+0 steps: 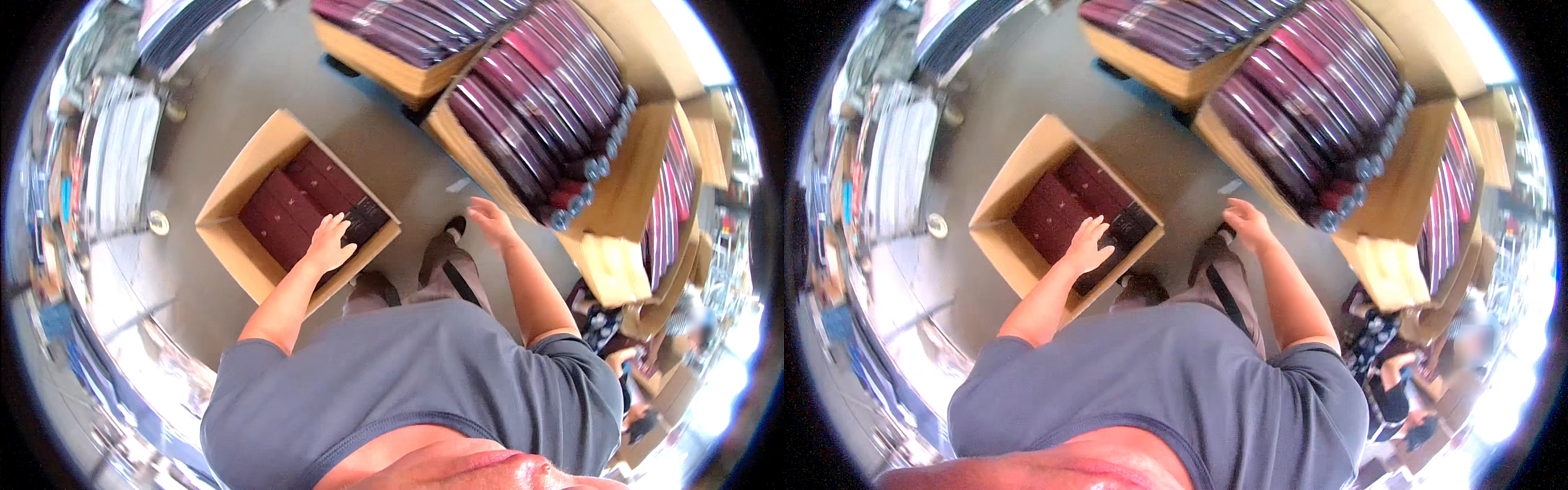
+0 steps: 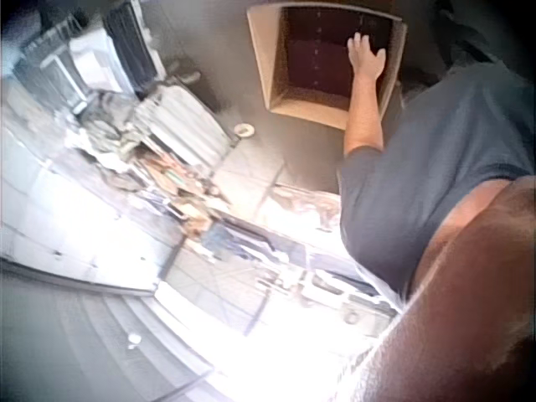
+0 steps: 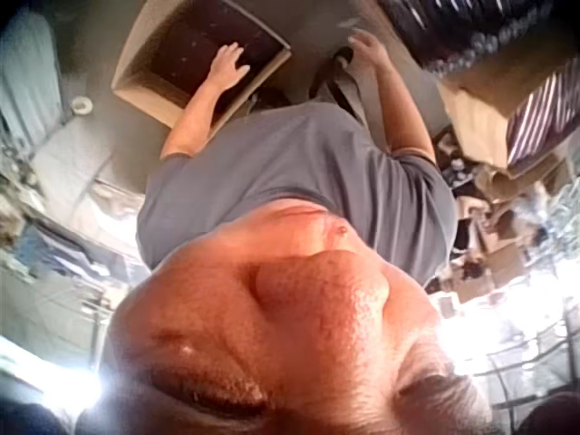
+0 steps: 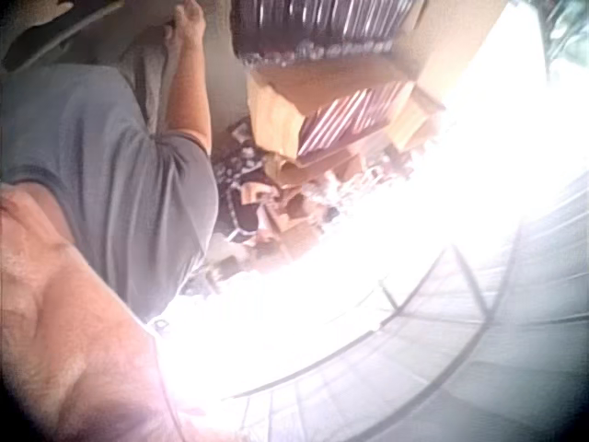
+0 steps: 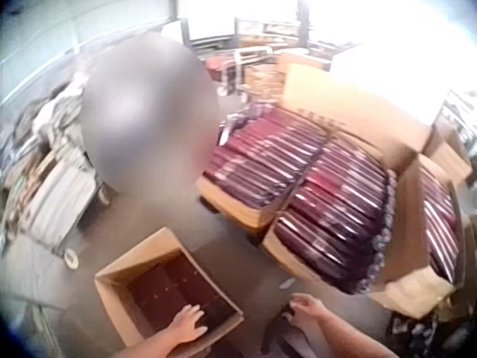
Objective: The person places multiple maroon product boxes into a larger cardboard shipping box, arranging them in neat rows. They then remove some boxes, open them to reveal rolled items, and repack them into the larger box.
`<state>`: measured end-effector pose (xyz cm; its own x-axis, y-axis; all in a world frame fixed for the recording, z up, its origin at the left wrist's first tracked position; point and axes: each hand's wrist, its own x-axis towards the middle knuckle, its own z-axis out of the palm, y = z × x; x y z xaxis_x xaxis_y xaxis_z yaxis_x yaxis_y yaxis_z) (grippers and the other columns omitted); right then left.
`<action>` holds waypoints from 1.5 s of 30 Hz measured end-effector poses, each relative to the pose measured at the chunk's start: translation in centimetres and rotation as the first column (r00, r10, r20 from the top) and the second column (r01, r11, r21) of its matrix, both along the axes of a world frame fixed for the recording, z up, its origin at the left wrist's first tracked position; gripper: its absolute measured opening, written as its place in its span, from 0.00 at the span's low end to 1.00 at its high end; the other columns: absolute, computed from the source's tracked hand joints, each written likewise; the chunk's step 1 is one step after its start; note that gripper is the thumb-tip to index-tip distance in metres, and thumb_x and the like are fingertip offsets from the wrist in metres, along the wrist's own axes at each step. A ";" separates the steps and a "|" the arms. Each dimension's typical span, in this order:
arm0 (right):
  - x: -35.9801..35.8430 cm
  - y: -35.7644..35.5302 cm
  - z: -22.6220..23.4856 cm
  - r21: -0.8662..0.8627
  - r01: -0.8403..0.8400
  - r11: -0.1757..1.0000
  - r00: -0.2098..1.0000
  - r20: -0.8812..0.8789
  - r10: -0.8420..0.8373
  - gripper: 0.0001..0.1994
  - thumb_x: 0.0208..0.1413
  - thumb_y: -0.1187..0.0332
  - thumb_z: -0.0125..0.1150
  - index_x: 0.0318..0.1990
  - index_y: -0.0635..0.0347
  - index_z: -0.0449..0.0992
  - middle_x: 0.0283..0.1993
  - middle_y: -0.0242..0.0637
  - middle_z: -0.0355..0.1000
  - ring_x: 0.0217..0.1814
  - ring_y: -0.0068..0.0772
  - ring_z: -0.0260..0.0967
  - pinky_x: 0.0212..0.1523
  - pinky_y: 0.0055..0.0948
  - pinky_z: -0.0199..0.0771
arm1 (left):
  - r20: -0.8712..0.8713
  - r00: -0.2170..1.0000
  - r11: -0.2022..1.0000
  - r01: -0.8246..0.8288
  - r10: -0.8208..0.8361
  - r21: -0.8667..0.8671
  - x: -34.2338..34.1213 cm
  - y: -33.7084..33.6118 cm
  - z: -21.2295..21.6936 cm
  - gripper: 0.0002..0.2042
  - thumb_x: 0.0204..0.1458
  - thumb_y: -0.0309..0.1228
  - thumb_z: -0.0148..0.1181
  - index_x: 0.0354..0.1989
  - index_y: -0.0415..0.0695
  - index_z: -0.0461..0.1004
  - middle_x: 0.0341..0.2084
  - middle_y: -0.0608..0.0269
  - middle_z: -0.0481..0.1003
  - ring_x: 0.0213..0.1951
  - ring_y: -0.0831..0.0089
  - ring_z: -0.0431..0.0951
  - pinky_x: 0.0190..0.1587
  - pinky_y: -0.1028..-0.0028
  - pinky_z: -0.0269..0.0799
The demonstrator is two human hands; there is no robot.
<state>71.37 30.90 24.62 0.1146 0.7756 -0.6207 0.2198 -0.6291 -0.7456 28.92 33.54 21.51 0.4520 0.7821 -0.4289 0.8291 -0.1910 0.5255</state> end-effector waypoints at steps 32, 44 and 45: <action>1.8 -39.4 -1.1 -0.251 0.966 -0.061 0.137 0.699 -0.701 0.25 0.51 0.58 0.60 0.55 0.61 0.73 0.58 0.49 0.70 0.61 0.46 0.67 0.63 0.38 0.66 | -0.377 0.395 0.507 0.820 -0.838 -0.268 49.5 26.4 -7.5 0.22 0.49 0.39 0.59 0.45 0.30 0.75 0.42 0.37 0.76 0.50 0.50 0.76 0.52 0.61 0.68; 17.5 -68.6 -24.1 -0.439 0.465 -0.769 -0.039 0.857 -0.513 0.57 0.47 0.41 0.64 0.74 0.55 0.33 0.78 0.45 0.27 0.79 0.57 0.28 0.71 0.62 0.41 | -0.421 0.591 0.465 0.805 -0.688 0.369 58.0 14.4 -16.1 0.40 0.46 0.38 0.63 0.67 0.36 0.54 0.64 0.38 0.59 0.64 0.44 0.60 0.66 0.55 0.54; 17.1 -69.9 -26.5 -0.502 0.469 -0.727 0.058 0.839 -0.541 0.55 0.48 0.39 0.60 0.74 0.56 0.33 0.78 0.45 0.25 0.79 0.57 0.27 0.70 0.65 0.40 | -0.422 0.583 0.498 0.812 -0.694 0.303 58.7 13.5 -16.6 0.42 0.46 0.41 0.64 0.69 0.40 0.52 0.64 0.40 0.59 0.64 0.45 0.59 0.66 0.54 0.55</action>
<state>88.46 -38.95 -1.90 -0.1764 -0.8882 -0.4241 -0.9393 0.0232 0.3422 87.66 47.09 4.93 0.8991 0.2984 -0.3203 0.3282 -0.9437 0.0419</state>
